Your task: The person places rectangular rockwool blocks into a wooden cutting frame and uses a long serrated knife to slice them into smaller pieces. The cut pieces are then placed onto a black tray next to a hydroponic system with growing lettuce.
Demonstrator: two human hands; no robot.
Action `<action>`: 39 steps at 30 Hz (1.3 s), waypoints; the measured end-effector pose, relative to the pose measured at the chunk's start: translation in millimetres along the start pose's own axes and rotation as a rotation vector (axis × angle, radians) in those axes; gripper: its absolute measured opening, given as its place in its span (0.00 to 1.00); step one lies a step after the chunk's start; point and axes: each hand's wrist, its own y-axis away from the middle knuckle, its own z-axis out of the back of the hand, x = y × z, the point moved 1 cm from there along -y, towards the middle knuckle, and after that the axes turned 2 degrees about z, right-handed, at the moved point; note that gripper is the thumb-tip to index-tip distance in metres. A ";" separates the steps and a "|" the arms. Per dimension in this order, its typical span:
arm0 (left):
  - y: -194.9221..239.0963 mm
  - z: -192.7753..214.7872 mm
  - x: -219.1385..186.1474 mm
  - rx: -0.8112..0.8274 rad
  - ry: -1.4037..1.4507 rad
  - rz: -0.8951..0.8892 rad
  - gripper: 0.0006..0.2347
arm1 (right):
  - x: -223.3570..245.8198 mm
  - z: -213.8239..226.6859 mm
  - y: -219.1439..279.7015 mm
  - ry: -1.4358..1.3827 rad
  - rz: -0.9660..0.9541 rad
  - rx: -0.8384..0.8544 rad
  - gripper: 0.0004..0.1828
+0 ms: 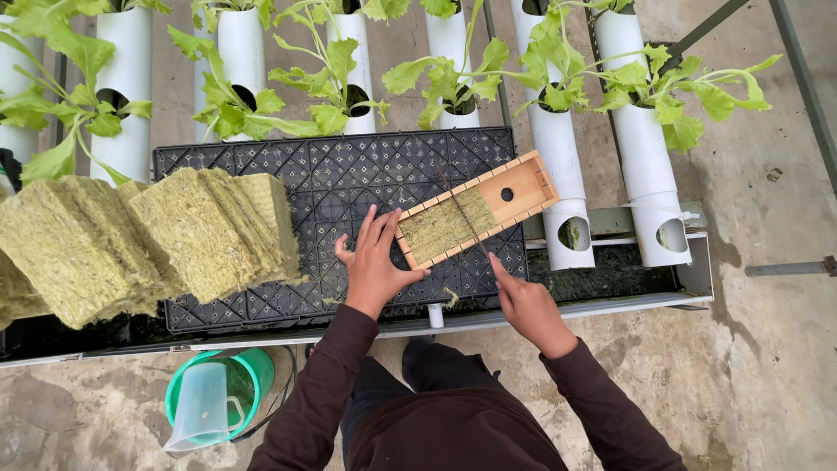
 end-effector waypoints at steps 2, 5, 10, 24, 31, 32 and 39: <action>-0.7 1.6 -1.0 0.006 0.002 -0.001 0.43 | -0.3 -1.8 -0.1 0.018 0.007 0.008 0.28; 0.8 3.4 -4.2 0.025 0.011 0.006 0.42 | 0.1 -5.0 4.7 0.029 0.005 0.017 0.28; -1.0 7.8 -8.5 0.031 0.027 -0.002 0.41 | -10.6 -15.4 6.7 0.008 -0.004 0.003 0.29; -2.3 -11.9 9.6 -0.007 -0.133 0.016 0.44 | -46.8 -50.8 97.5 0.046 -0.025 -0.011 0.35; -2.5 -17.6 15.8 -0.021 -0.151 0.006 0.46 | -45.8 -30.9 127.8 -0.078 0.116 -0.229 0.33; -2.2 -18.0 16.3 -0.019 -0.148 0.009 0.46 | -39.3 -20.7 118.9 -0.014 0.151 -0.317 0.31; 0.1 3.8 -3.2 0.023 0.039 -0.023 0.41 | -27.6 -1.9 15.6 0.036 0.144 -0.331 0.26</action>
